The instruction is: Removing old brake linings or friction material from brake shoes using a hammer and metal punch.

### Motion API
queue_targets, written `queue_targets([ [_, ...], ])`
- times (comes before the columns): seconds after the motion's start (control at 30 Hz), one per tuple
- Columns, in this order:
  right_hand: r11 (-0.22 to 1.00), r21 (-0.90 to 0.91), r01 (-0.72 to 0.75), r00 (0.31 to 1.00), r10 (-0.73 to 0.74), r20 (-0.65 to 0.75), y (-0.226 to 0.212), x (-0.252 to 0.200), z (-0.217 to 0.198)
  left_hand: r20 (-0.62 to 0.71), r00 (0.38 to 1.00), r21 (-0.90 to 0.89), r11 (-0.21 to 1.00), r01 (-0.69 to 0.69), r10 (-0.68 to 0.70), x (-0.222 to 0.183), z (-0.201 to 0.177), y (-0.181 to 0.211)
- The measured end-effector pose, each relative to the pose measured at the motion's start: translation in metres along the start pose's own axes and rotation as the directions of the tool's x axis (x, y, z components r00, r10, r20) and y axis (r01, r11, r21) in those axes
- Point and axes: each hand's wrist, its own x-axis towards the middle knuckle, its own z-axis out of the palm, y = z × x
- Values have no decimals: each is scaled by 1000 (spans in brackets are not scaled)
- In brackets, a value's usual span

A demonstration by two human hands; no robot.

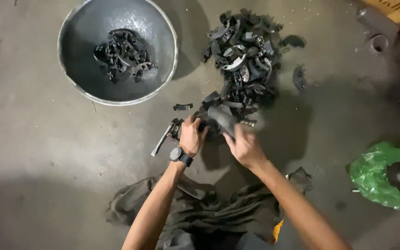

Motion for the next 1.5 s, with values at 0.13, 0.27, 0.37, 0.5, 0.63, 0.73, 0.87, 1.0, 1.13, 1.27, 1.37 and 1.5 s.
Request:
queue_targets([
  [0.13, 859, 11, -513, 779, 459, 427, -27, 33, -46, 29, 1000, 22, 1000, 3, -3, 2, 9, -4],
  [0.27, 884, 270, -381, 923, 382, 51, -44, 18, -66, 16, 1000, -8, 1000, -1, 1, 3, 1, 5],
  [0.37, 946, 324, -21, 947, 122, -297, -4, -14, -17, -11, 1000, -33, 999, -11, 10, 2, -2, 8],
  [0.5, 965, 22, -261, 955, 255, 154, 12, 2, -11, 4, 1000, -45, 999, 18, -18, 5, -2, 9],
  [0.63, 783, 187, -593, 800, 547, 247, -67, 49, -97, -13, 1000, -37, 999, 14, -14, -1, -3, 9],
  [0.73, 956, 174, -237, 949, 266, -171, -58, 21, -88, -17, 1000, -47, 999, 24, -25, -1, -8, 14],
  [0.87, 992, 2, -124, 943, 118, -312, 16, -34, 7, -1, 1000, -49, 998, 25, -25, -4, -4, 13],
  [1.0, 935, -21, -353, 907, 348, 238, -11, 13, -38, -50, 999, -44, 999, 12, -15, 1, -7, 13],
  [1.13, 858, 243, -453, 890, 451, 68, -65, 36, -105, -60, 997, -29, 998, 49, -51, -3, -9, 9],
  [1.27, 932, 348, -106, 920, 225, -322, -33, 0, -40, -84, 996, -34, 999, 29, -32, -5, -8, 11],
  [1.37, 998, -22, -51, 994, 49, -99, 13, -11, 3, -97, 995, -66, 997, 30, -36, -2, -9, 12],
  [1.5, 777, 132, -616, 753, 530, 391, -41, 33, -63, -84, 995, -33, 998, 47, -50, -5, -5, 3],
])
